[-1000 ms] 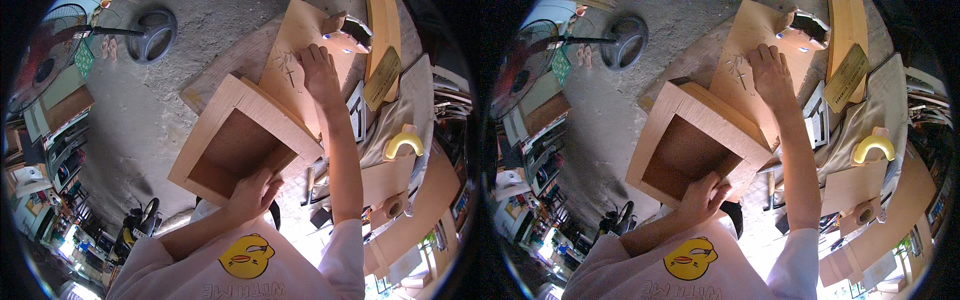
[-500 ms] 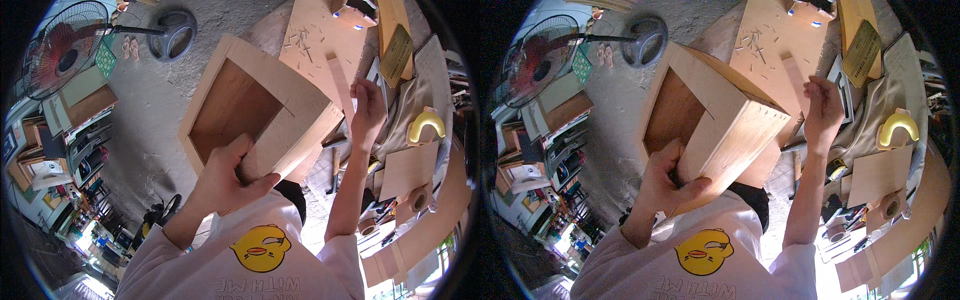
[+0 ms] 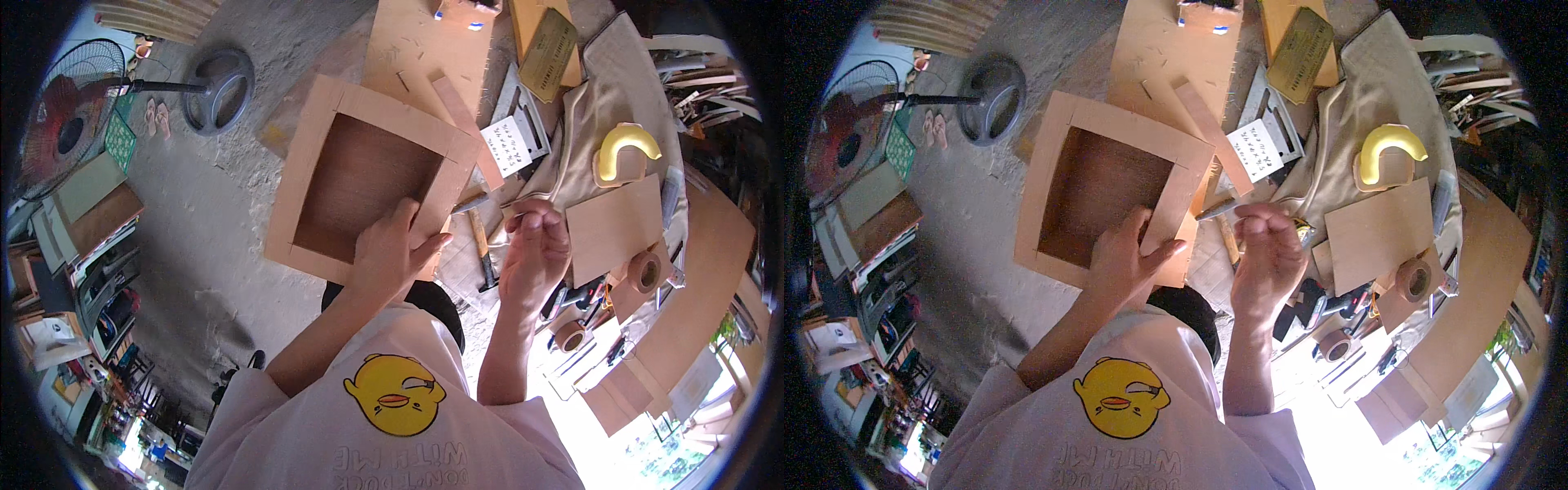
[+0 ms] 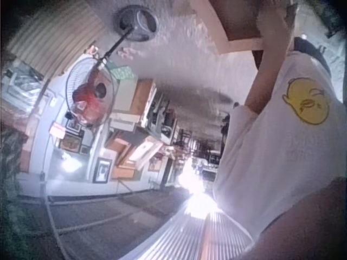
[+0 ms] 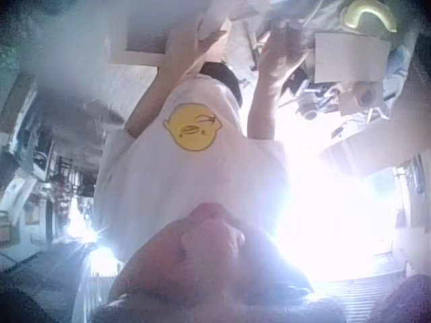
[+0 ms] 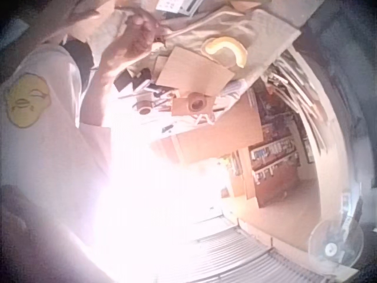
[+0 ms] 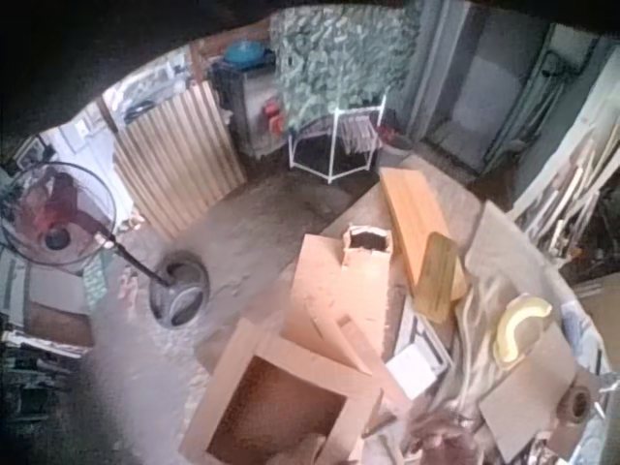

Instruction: The person assembles a small wooden box by hand, using a hammer to drive nails into pre-drilled holes. They repeatedly position wooden pieces, insert nails, and hammer them until the box frame is formed. The process is shown from a first-person perspective in a cluttered workshop.

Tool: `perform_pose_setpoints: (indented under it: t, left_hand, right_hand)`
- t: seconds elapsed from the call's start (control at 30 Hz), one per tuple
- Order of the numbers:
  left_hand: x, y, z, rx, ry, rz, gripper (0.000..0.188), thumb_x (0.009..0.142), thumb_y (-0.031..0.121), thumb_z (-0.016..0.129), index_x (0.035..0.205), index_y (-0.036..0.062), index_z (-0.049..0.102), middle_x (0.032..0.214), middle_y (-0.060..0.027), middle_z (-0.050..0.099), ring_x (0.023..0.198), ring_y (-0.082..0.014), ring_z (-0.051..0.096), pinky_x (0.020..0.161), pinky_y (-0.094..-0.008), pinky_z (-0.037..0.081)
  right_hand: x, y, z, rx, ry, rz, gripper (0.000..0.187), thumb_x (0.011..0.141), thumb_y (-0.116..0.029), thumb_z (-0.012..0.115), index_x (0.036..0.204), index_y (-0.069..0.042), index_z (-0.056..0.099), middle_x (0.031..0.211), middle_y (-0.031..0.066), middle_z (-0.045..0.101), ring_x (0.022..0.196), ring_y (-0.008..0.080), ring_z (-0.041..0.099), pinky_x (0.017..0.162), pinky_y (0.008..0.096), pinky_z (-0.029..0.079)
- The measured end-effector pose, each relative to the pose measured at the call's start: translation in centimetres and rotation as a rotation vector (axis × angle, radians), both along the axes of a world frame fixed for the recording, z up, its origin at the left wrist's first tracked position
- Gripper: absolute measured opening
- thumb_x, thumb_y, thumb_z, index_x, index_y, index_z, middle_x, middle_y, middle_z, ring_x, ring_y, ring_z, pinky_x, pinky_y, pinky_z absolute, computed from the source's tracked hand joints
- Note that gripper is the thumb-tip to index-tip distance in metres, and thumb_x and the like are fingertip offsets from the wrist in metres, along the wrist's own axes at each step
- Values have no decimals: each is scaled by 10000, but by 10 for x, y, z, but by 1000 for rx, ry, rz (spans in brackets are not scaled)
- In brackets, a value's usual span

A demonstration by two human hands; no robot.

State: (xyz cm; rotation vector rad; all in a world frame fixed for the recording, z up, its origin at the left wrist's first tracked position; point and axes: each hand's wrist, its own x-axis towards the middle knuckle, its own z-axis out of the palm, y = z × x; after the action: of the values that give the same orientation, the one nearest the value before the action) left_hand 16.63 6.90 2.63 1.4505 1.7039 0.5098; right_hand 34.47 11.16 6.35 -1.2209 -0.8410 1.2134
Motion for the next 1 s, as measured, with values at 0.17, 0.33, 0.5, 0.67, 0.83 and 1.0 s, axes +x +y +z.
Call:
perform_pose_setpoints:
  t: [0.17,0.33,0.5,0.67,0.83,1.0]
  left_hand:
    - [1,5,36,391,-154,84,380,936,283,751,1178,34,596,1051,-162,688,918,-289,715,777,-391,570]
    - [1,6,61,334,-517,-22,293,915,126,764,1152,57,607,1044,-116,683,908,-258,705,786,-346,554]
    - [-6,-13,35,299,-290,16,301,917,186,772,1145,47,635,1049,-137,697,944,-272,703,818,-395,563]
    - [-7,-27,10,274,-110,-3,440,875,204,822,1214,45,592,1181,-161,645,1044,-353,650,860,-461,555]
    - [-9,-25,2,321,-95,-45,462,847,162,830,1231,50,599,1225,-150,636,1045,-278,654,824,-372,567]
    - [-12,-18,-8,366,-178,-21,335,843,94,791,1149,68,657,1109,-121,694,913,-250,688,715,-379,566]
  right_hand:
    - [-4,-18,20,-6,-134,71,63,975,-15,661,1008,19,703,941,53,656,828,106,569,769,239,463]
    - [-8,-21,22,-3,-201,154,49,978,-1,650,1009,19,682,965,68,663,844,116,589,771,242,478]
    - [11,24,-13,-18,-396,100,89,1023,-42,603,1049,21,659,953,65,676,818,101,604,757,244,490]
    - [10,123,-82,63,-685,332,107,981,-43,638,1057,8,694,947,106,726,853,151,685,771,306,530]
    - [-27,190,-124,225,-830,432,80,957,-35,651,1010,-14,708,950,157,717,852,310,709,773,372,549]
    - [-51,224,-141,407,-1128,397,134,873,-32,710,1001,-62,734,979,108,680,946,328,652,849,436,510]
